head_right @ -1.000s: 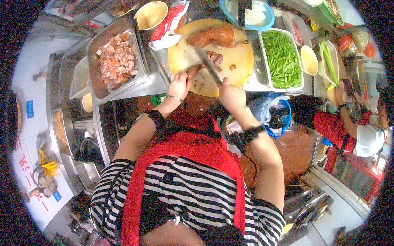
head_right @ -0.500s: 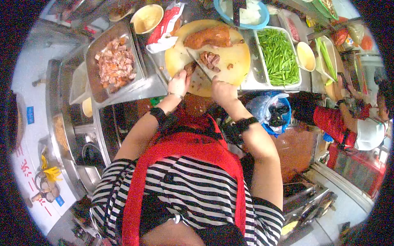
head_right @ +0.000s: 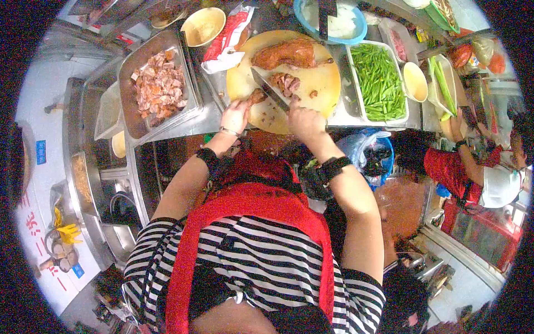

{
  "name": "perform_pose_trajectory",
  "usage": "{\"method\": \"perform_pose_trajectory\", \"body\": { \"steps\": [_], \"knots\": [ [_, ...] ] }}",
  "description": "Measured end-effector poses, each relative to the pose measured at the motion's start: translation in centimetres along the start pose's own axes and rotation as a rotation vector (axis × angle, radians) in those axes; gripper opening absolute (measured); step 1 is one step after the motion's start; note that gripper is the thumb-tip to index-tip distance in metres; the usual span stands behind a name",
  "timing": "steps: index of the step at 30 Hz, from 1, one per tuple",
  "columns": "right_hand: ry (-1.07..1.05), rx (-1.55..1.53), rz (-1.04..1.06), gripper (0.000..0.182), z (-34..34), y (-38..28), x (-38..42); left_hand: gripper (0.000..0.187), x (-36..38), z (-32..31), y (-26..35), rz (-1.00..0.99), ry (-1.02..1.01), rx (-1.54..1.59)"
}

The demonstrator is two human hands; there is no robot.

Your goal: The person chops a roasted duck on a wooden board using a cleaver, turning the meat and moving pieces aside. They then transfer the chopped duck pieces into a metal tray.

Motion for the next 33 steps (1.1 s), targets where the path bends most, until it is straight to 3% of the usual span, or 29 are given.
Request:
{"method": "perform_pose_trajectory", "body": {
  "steps": [2, 5, 9, 11, 14, 17, 22, 23, 24, 27, 31, 33],
  "knots": [
    [0.003, 0.009, 0.026, 0.041, 1.3, 1.0, 0.3, 0.017, -0.2, 0.3, 0.5, 0.058, -0.021, 0.027],
    [0.056, -0.069, -0.095, 0.042, 3.0, 1.2, 1.6, 0.017, -0.2, -0.2, 1.4, 0.112, -0.009, 0.087],
    [0.112, -0.229, -0.057, 0.022, 1.6, -0.4, 1.5, 0.018, -0.5, -0.8, 3.0, 0.159, -0.014, 0.126],
    [-0.077, -0.077, -0.007, 0.025, -0.5, -1.1, -0.1, 0.017, -0.6, -1.1, 2.8, 0.125, -0.009, 0.116],
    [-0.012, -0.001, 0.002, 0.030, -0.5, -0.1, -0.4, 0.007, -0.9, -0.7, 0.7, 0.021, 0.061, 0.092],
    [-0.063, -0.056, 0.010, 0.034, 2.9, 0.6, 1.0, 0.020, -1.3, -0.2, -2.1, -0.082, 0.041, 0.094],
    [0.064, -0.129, 0.008, 0.029, 2.4, -0.9, 1.2, 0.024, -2.2, -0.4, -3.8, -0.096, -0.011, 0.092],
    [-0.042, -0.042, 0.004, 0.031, -0.1, -0.9, -0.4, 0.022, -2.1, -0.6, -3.8, -0.111, 0.025, 0.074],
    [-0.053, -0.031, -0.010, 0.027, -0.3, -1.0, -0.6, 0.019, -2.0, 0.8, -2.5, -0.069, -0.067, 0.063],
    [-0.071, -0.044, -0.012, 0.025, 0.5, -0.4, -0.2, 0.018, -2.1, 0.1, -3.3, -0.160, 0.009, 0.009],
    [-0.121, -0.134, -0.024, 0.028, 1.7, 1.2, 2.1, 0.015, -1.6, 1.1, -1.8, -0.051, 0.012, 0.031],
    [-0.032, -0.138, -0.028, 0.025, 0.5, 1.5, 2.4, 0.006, -1.1, 0.9, -1.5, -0.095, 0.096, 0.019]
  ]
}}
Point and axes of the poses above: each hand's wrist, its own x-axis away from the middle knuckle, its own z-axis out of the back of the hand, y = z × x, the point moved 1 cm from there along -x, towards the middle knuckle, and after that the axes turned 13 degrees about -y, right-handed, at the moved point
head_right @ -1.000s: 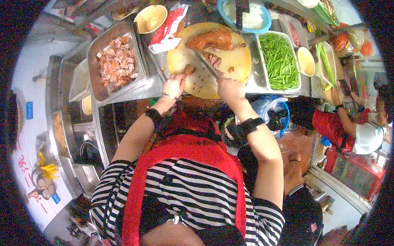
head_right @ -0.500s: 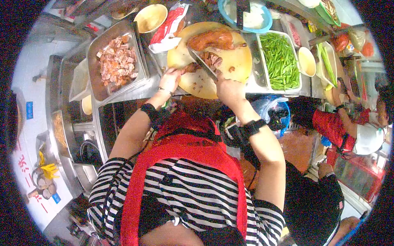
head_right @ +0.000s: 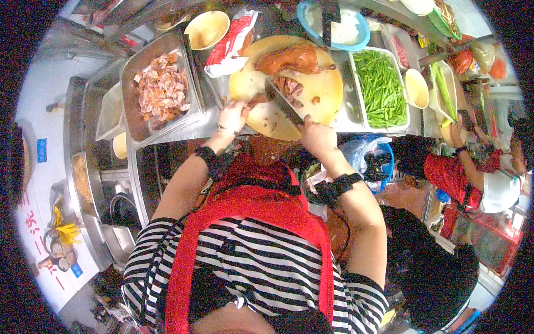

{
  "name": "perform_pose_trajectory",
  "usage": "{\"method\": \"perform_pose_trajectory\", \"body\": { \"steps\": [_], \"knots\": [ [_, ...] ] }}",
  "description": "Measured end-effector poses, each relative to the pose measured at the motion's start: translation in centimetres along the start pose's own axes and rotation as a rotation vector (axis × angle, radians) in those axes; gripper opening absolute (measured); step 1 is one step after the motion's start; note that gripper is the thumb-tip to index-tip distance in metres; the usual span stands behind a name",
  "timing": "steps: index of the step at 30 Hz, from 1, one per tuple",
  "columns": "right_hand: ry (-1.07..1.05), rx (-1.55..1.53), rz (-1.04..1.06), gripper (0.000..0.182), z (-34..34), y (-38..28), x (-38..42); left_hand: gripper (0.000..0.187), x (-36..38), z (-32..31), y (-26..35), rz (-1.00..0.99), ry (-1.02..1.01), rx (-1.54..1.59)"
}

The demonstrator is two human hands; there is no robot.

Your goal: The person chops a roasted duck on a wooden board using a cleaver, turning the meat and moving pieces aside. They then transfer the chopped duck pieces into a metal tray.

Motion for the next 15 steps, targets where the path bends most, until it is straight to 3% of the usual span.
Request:
{"method": "perform_pose_trajectory", "body": {
  "steps": [2, 4, 8, 9, 12, 15],
  "knots": [
    [0.050, -0.002, -0.044, 0.025, -0.2, 0.0, -0.1, 0.009, 0.5, -0.5, 1.3, 0.174, -0.096, 0.051],
    [0.123, -0.041, -0.013, 0.025, 1.2, -1.2, 0.5, 0.012, 0.5, -1.3, 1.9, 0.216, -0.112, 0.063],
    [0.228, -0.093, -0.033, 0.025, 0.7, -3.5, -0.2, 0.012, 0.4, -2.2, 2.2, 0.193, -0.083, 0.012],
    [0.044, 0.003, -0.014, 0.025, -1.3, -3.1, -1.9, 0.011, 0.7, -2.3, 2.4, 0.181, -0.090, -0.040],
    [-0.020, 0.044, 0.000, 0.027, -0.4, -2.9, -2.5, 0.011, 0.4, -1.4, 2.4, 0.085, -0.108, -0.089],
    [0.059, 0.032, 0.022, 0.025, 0.3, -1.7, -2.0, 0.011, 0.1, -1.0, 2.4, 0.047, -0.155, -0.131]
  ]
}}
Point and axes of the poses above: each hand's wrist, its own x-axis away from the middle knuckle, its own z-axis out of the back of the hand, y = z × x, the point moved 1 cm from there along -x, towards the middle knuckle, and after that the axes turned 13 degrees about -y, right-handed, at the moved point
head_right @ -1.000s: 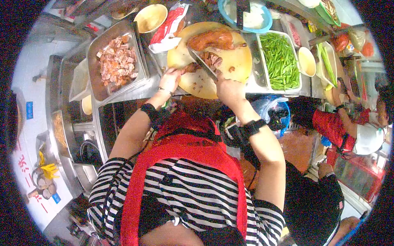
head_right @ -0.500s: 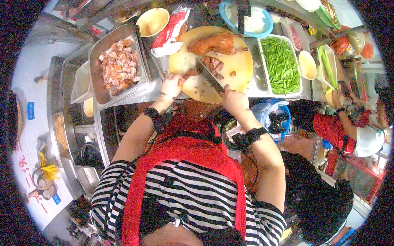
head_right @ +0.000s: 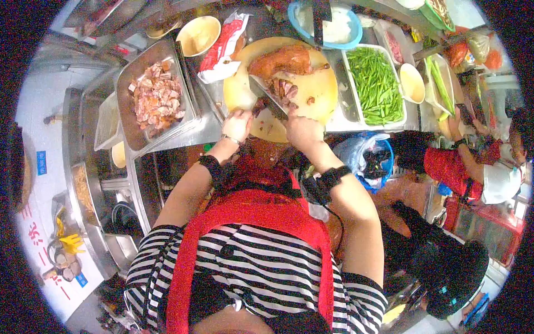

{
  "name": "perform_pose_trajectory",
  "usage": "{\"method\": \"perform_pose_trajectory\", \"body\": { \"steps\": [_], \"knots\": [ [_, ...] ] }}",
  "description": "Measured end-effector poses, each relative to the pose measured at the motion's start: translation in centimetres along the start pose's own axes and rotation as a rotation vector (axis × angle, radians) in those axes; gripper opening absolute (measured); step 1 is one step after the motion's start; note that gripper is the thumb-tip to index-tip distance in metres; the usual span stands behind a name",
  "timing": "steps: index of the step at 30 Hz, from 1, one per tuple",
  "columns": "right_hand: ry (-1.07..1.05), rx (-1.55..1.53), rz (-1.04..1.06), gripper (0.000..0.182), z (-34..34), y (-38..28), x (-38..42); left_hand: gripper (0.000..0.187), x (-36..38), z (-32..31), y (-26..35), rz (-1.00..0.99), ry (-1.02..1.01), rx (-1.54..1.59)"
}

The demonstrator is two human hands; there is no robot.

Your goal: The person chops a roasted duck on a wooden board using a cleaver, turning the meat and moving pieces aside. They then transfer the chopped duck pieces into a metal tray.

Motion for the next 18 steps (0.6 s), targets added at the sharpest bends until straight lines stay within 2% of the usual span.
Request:
{"method": "perform_pose_trajectory", "body": {
  "steps": [4, 7, 8, 11, 13, 15, 18],
  "knots": [
    [0.093, -0.050, 0.017, 0.024, 2.0, -0.4, 1.8, 0.013, 0.4, 0.2, 0.2, 0.001, -0.011, -0.012],
    [0.155, -0.088, 0.008, 0.024, 0.7, -1.1, 1.8, 0.016, 0.6, -0.1, 0.2, -0.018, -0.032, 0.010],
    [-0.070, 0.093, -0.029, 0.024, -2.0, -0.7, 0.3, 0.012, 0.5, -0.3, 0.2, -0.019, -0.008, -0.028],
    [-0.109, 0.070, -0.033, 0.021, -1.6, -0.9, 0.1, 0.012, 0.0, 0.5, -0.6, -0.050, 0.006, -0.073],
    [-0.104, 0.058, -0.016, 0.017, -1.8, -0.3, 1.0, 0.015, -0.2, 0.3, -2.6, 0.061, 0.045, -0.053],
    [-0.096, 0.064, 0.009, 0.015, -1.5, 0.6, 1.9, 0.017, -0.5, 1.7, -3.7, 0.334, -0.013, 0.008],
    [-0.006, -0.153, -0.041, 0.029, -0.9, 2.0, 3.1, 0.019, -0.5, 1.8, -5.2, 0.385, 0.111, 0.130]
  ]
}}
Point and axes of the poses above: each hand's wrist, its own x-axis away from the middle knuckle, its own z-axis out of the back of the hand, y = z × x, the point moved 1 cm from there along -x, towards the middle knuckle, and after that the axes turned 13 degrees about -y, right-handed, at the moved point
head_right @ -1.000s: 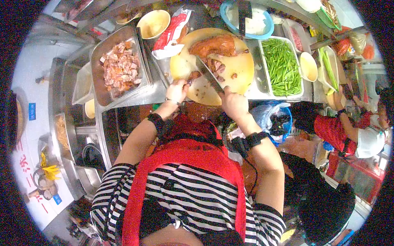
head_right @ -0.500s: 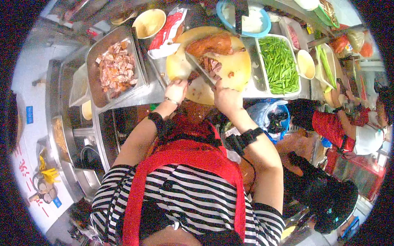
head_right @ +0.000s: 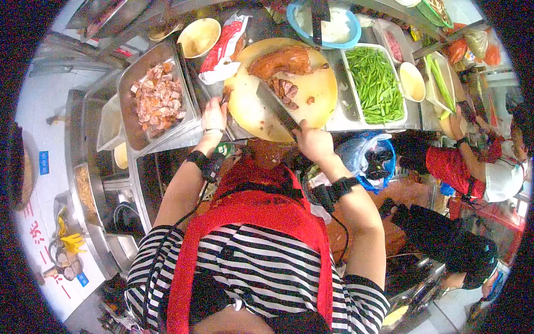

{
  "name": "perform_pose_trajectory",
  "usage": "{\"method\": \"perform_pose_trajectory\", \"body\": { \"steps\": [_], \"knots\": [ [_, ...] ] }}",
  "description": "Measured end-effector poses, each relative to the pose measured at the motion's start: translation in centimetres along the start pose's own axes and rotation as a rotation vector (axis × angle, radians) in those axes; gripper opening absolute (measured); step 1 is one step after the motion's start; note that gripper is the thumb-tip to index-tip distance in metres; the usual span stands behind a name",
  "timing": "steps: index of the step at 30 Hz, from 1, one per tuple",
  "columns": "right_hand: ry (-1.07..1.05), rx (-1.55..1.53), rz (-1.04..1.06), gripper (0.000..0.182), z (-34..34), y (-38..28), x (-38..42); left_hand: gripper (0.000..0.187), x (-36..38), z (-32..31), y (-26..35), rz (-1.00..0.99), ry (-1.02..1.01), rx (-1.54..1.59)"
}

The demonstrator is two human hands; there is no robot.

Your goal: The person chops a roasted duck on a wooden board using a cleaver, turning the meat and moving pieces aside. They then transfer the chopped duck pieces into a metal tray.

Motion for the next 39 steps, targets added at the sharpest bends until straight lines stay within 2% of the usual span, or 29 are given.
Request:
{"method": "perform_pose_trajectory", "body": {
  "steps": [1, 2, 3, 5, 7, 8, 10, 13, 15, 16, 18, 21, 24, 27, 29, 33, 35, 36, 37, 39],
  "knots": [
    [0.001, -0.003, 0.000, 0.029, 0.0, 0.6, 0.4, 0.022, 0.4, 0.6, 1.1, -0.045, 0.160, -0.074],
    [0.096, -0.105, -0.050, 0.030, 0.0, 1.1, 1.1, 0.024, 0.7, 0.8, 2.2, -0.090, 0.317, -0.146],
    [0.187, -0.206, -0.103, 0.030, -0.1, 1.9, 1.8, 0.024, 0.9, 0.5, 3.1, -0.091, 0.310, -0.147],
    [0.214, -0.431, -0.183, 0.033, -1.3, 4.2, 2.4, 0.034, 1.0, -0.7, 5.3, -0.349, 0.038, -0.130],
    [0.002, -1.062, -0.266, 0.028, -1.8, 6.0, 3.0, 0.049, 0.0, -2.9, 7.4, -0.540, -0.077, 0.153],
    [0.132, -1.102, -0.186, 0.022, -3.5, 7.3, 2.9, 0.049, -0.7, -3.7, 8.5, -0.546, -0.081, 0.153],
    [0.156, -1.176, -0.230, 0.021, -3.7, 7.3, 3.7, 0.062, -2.0, -4.7, 10.7, -0.552, -0.133, 0.061],
    [0.185, -1.214, -0.349, 0.019, -4.0, 7.5, 4.2, 0.067, -3.4, -5.6, 12.3, -0.487, -0.162, -0.076],
    [0.168, -1.351, -0.381, 0.019, -5.0, 8.0, 4.0, 0.069, -3.3, -5.8, 13.1, -0.474, -0.177, -0.018],
    [0.229, -1.374, -0.325, 0.018, -6.2, 8.3, 3.4, 0.068, -2.9, -5.8, 13.5, -0.467, -0.159, -0.028],
    [0.204, -1.411, -0.319, 0.019, -6.7, 8.2, 2.8, 0.065, -2.6, -6.0, 13.9, -0.479, -0.087, -0.007],
    [0.040, -1.414, -0.336, 0.020, -4.8, 5.9, 1.4, 0.065, -2.2, -7.1, 14.6, -0.493, -0.030, 0.031],
    [-0.081, -1.408, -0.179, 0.020, -4.6, 4.3, -0.2, 0.059, -1.6, -7.3, 15.9, -0.470, 0.067, 0.111],
    [-0.081, -1.444, -0.148, 0.018, -4.1, 2.2, -0.4, 0.053, -1.4, -7.7, 15.8, -0.444, 0.130, 0.218],
    [-0.160, -1.429, -0.137, 0.019, -3.8, 1.3, -0.2, 0.050, -1.4, -6.9, 14.9, -0.440, 0.159, 0.276],
    [-0.244, -1.368, -0.045, 0.023, -0.2, -2.9, -0.5, 0.041, -0.8, 0.6, 13.3, -0.449, 0.361, 0.313],
    [-0.180, -1.287, 0.178, 0.023, 2.1, -6.3, -1.5, 0.042, -0.9, 6.4, 11.5, -0.391, 0.498, 0.180],
    [-0.285, -1.236, 0.202, 0.025, 3.4, -8.0, -2.2, 0.043, -1.0, 8.9, 10.2, -0.360, 0.546, 0.181],
    [-0.289, -1.209, 0.219, 0.025, 4.4, -9.9, -2.7, 0.044, -1.3, 11.2, 8.7, -0.333, 0.595, 0.186],
    [-0.178, -0.975, 0.336, 0.025, 5.3, -12.6, -4.4, 0.042, -1.7, 14.9, 6.1, -0.230, 0.776, 0.107]
  ]
}}
Point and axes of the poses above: each hand's wrist, its own x-axis away from the middle knuckle, its own z-axis out of the back of the hand, y = z × x, the point moved 1 cm from there along -x, towards the middle knuckle, and after that the axes turned 13 degrees about -y, right-handed, at the moved point
